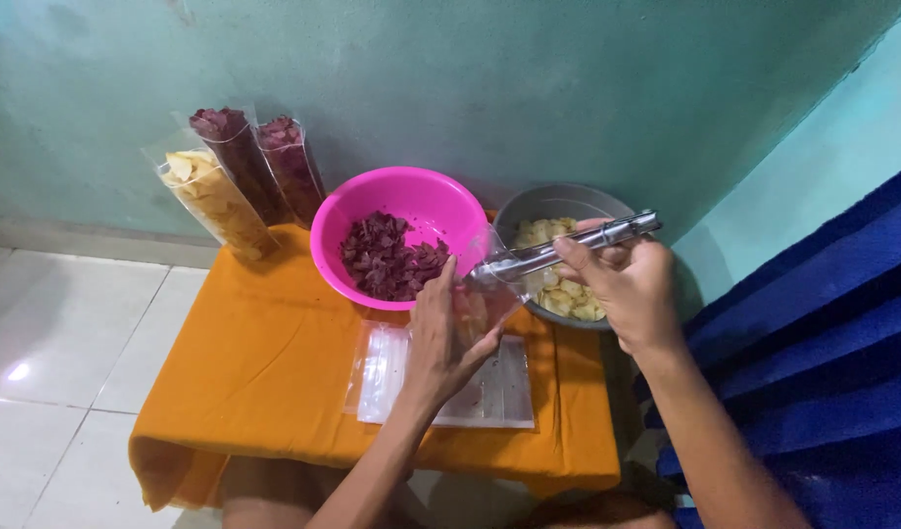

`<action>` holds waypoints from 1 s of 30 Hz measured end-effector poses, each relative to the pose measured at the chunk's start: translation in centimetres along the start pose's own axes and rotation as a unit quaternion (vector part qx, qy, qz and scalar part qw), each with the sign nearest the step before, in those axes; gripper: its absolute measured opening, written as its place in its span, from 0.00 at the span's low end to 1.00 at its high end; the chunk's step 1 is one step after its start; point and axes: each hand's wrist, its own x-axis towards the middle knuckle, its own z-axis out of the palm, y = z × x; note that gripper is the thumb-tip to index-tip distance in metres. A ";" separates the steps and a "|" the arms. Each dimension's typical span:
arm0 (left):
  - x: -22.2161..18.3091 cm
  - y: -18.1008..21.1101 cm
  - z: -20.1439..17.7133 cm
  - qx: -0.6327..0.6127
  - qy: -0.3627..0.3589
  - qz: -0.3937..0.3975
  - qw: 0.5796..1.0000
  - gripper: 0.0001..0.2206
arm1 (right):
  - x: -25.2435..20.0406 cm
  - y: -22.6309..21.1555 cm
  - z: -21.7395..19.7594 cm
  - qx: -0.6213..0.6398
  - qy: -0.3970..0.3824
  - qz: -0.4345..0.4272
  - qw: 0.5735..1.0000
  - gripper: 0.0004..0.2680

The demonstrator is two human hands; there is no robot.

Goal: Using metal tongs to transfer potato chips from a bowl into plastic bags for packaging.

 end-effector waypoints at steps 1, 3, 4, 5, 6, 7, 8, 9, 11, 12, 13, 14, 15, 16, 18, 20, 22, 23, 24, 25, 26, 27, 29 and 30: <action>0.0 0.0 0.0 -0.001 -0.001 0.000 1.000 0.49 | 0.3 -0.1 -0.7 0.000 0.001 0.001 1.000 0.16; 0.1 0.0 0.0 0.010 0.006 -0.004 1.000 0.48 | 0.9 -0.5 -2.3 -0.043 0.003 -0.068 0.997 0.16; 0.1 -0.1 0.0 0.008 0.005 -0.004 1.000 0.48 | 1.3 -0.8 -2.9 -0.045 0.004 -0.068 0.997 0.16; 0.1 -0.1 0.1 0.005 0.009 -0.005 1.000 0.47 | 1.6 -1.0 -3.5 -0.022 0.044 -0.070 0.996 0.16; 0.1 -0.1 0.2 0.001 0.012 -0.005 1.000 0.47 | 1.9 -1.3 -4.2 0.002 0.084 -0.071 0.994 0.16; 0.1 -0.1 0.3 -0.001 0.011 -0.005 1.000 0.47 | 2.2 -0.1 -4.8 0.000 0.086 -0.071 0.994 0.16; 0.1 0.0 0.5 0.010 0.021 -0.005 1.000 0.47 | 2.4 1.0 -5.5 -0.048 0.110 -0.097 0.988 0.16; 0.1 0.0 0.6 0.022 0.032 -0.005 0.999 0.48 | 2.7 2.0 -6.2 -0.096 0.135 -0.122 0.979 0.16; 0.2 0.2 0.8 0.008 0.048 0.000 0.999 0.47 | 2.8 5.0 -6.6 -0.139 0.142 -0.142 0.970 0.17; 0.1 0.3 0.9 -0.004 0.066 0.002 0.998 0.46 | 2.7 6.6 -6.8 -0.182 0.146 -0.161 0.959 0.18; 0.0 0.3 1.0 -0.005 0.064 0.001 0.998 0.46 | 2.3 7.2 -6.9 -0.183 0.147 -0.159 0.959 0.18; -0.2 0.2 1.1 -0.053 0.062 0.002 0.997 0.46 | 1.8 7.9 -6.9 -0.213 0.152 -0.151 0.953 0.15; -0.4 0.1 1.1 -0.100 0.061 0.003 0.993 0.45 | 1.3 8.6 -6.9 -0.242 0.158 -0.143 0.947 0.12; -0.4 0.5 0.7 -0.100 0.059 0.000 0.993 0.45 | 0.9 9.0 -7.2 -0.243 0.157 -0.140 0.947 0.12; -0.3 1.3 -0.1 -0.134 0.060 0.018 0.989 0.45 | 0.3 9.6 -7.7 -0.258 0.119 -0.190 0.940 0.14; -0.6 0.9 -0.1 -0.133 0.066 0.017 0.989 0.46 | -0.8 10.3 -8.4 -0.292 0.118 -0.212 0.925 0.13; -0.9 0.6 0.2 -0.134 0.070 0.016 0.988 0.47 | -2.4 9.5 -8.4 -0.327 0.119 -0.234 0.908 0.13; -1.0 0.3 0.4 -0.125 0.073 0.013 0.989 0.46 | -3.3 8.4 -7.9 -0.369 0.139 -0.302 0.868 0.12; -1.1 0.1 0.7 -0.117 0.077 0.009 0.990 0.45 | -4.2 7.3 -7.5 -0.408 0.157 -0.369 0.821 0.10; -1.0 0.2 0.9 -0.117 0.080 0.008 0.990 0.45 | -5.1 7.1 -6.3 -0.408 0.154 -0.371 0.820 0.10; -1.1 0.4 1.0 -0.126 0.087 -0.003 0.988 0.45 | -6.2 7.0 -5.1 -0.370 0.108 -0.373 0.844 0.05; -1.1 0.5 1.1 -0.135 0.095 -0.013 0.986 0.45 | -7.4 6.9 -3.9 -0.330 0.062 -0.373 0.865 0.03; -1.1 2.5 -0.4 -0.153 0.074 -0.002 0.985 0.45 | -9.6 6.3 -0.7 -0.333 -0.025 -0.313 0.889 0.08; -1.2 3.5 -1.2 -0.171 0.050 0.011 0.984 0.44 | -10.8 6.1 0.9 -0.332 -0.109 -0.248 0.904 0.16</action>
